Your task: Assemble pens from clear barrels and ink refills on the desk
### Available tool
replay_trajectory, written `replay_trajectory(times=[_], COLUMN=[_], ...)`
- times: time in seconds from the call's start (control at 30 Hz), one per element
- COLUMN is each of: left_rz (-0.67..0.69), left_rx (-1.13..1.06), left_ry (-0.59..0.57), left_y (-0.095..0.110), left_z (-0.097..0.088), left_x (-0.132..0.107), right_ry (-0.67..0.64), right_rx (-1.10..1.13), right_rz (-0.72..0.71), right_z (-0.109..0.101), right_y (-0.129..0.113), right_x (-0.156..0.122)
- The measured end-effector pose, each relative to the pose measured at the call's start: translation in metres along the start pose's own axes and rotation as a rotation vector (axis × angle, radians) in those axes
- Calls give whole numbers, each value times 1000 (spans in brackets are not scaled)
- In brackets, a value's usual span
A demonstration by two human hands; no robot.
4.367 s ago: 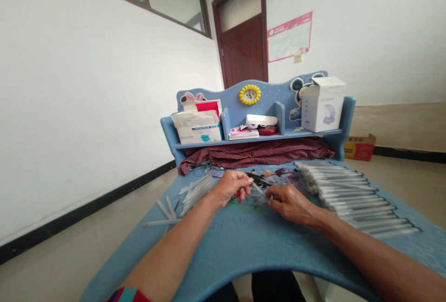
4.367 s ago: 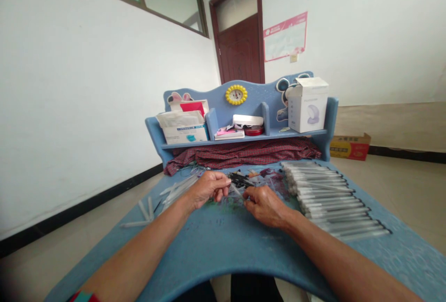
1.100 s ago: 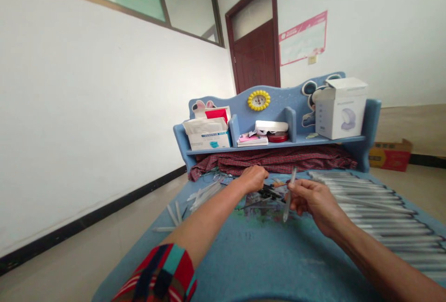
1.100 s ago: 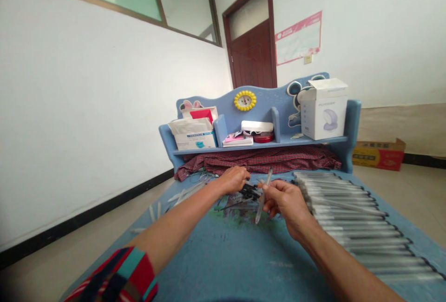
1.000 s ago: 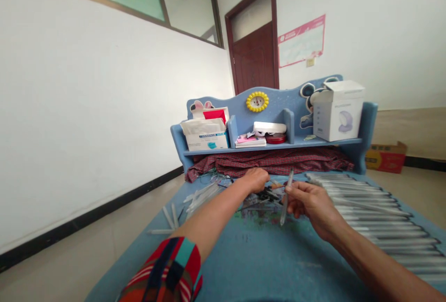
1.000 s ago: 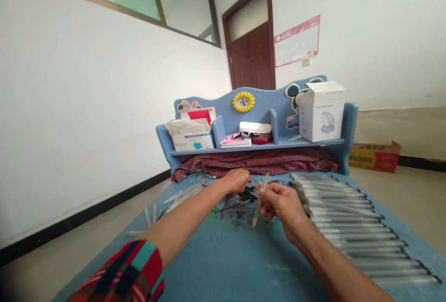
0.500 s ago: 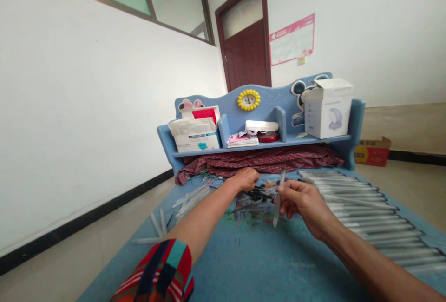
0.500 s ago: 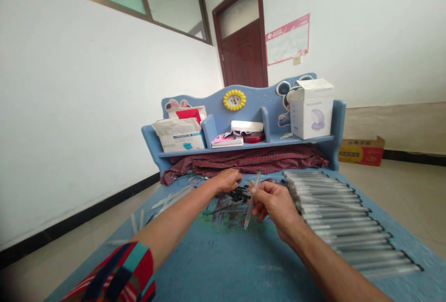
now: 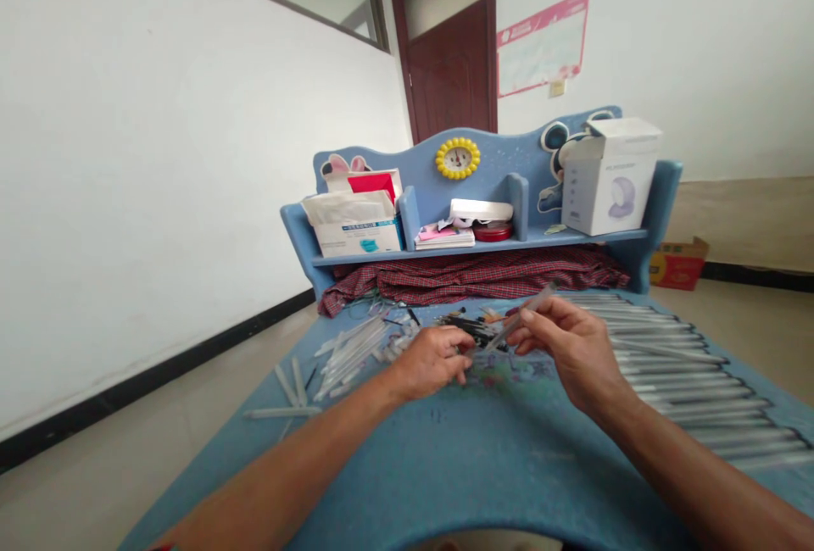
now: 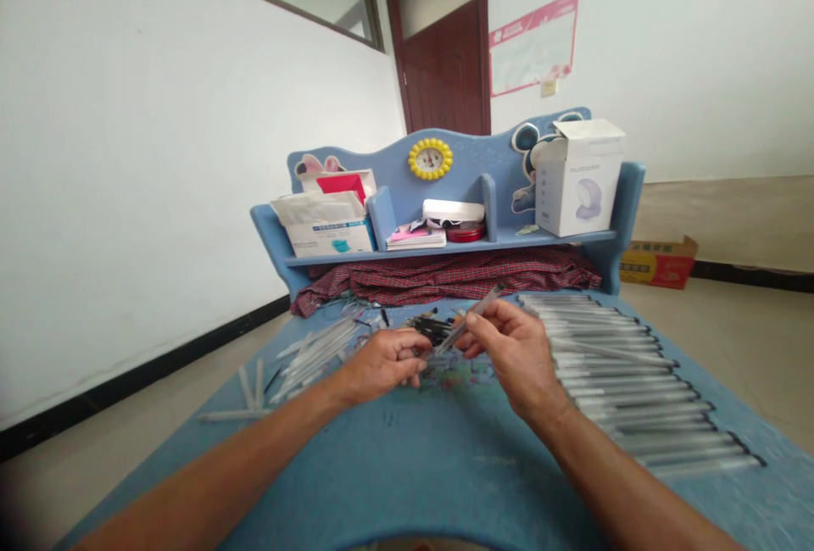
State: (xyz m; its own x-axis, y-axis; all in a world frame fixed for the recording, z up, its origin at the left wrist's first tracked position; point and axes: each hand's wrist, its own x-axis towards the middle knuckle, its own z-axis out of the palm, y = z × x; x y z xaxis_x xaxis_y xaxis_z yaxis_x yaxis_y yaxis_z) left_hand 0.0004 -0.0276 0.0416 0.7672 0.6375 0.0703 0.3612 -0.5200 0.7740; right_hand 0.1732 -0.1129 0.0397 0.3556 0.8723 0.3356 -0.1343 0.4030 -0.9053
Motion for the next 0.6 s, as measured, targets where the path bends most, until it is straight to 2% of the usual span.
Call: replay_trajectory(times=[0.3,0.6], left_rz=[-66,-120], left_rx=[-238,-350], left_ry=[3,-82], left_y=[-4,-11], left_z=[17,26], left_x=[-5,-8], right_ry=[-101,-209], right_rx=[-94,-213], right_rz=[8,10], right_z=[2,2], right_y=[11,17], right_x=[-4,-5])
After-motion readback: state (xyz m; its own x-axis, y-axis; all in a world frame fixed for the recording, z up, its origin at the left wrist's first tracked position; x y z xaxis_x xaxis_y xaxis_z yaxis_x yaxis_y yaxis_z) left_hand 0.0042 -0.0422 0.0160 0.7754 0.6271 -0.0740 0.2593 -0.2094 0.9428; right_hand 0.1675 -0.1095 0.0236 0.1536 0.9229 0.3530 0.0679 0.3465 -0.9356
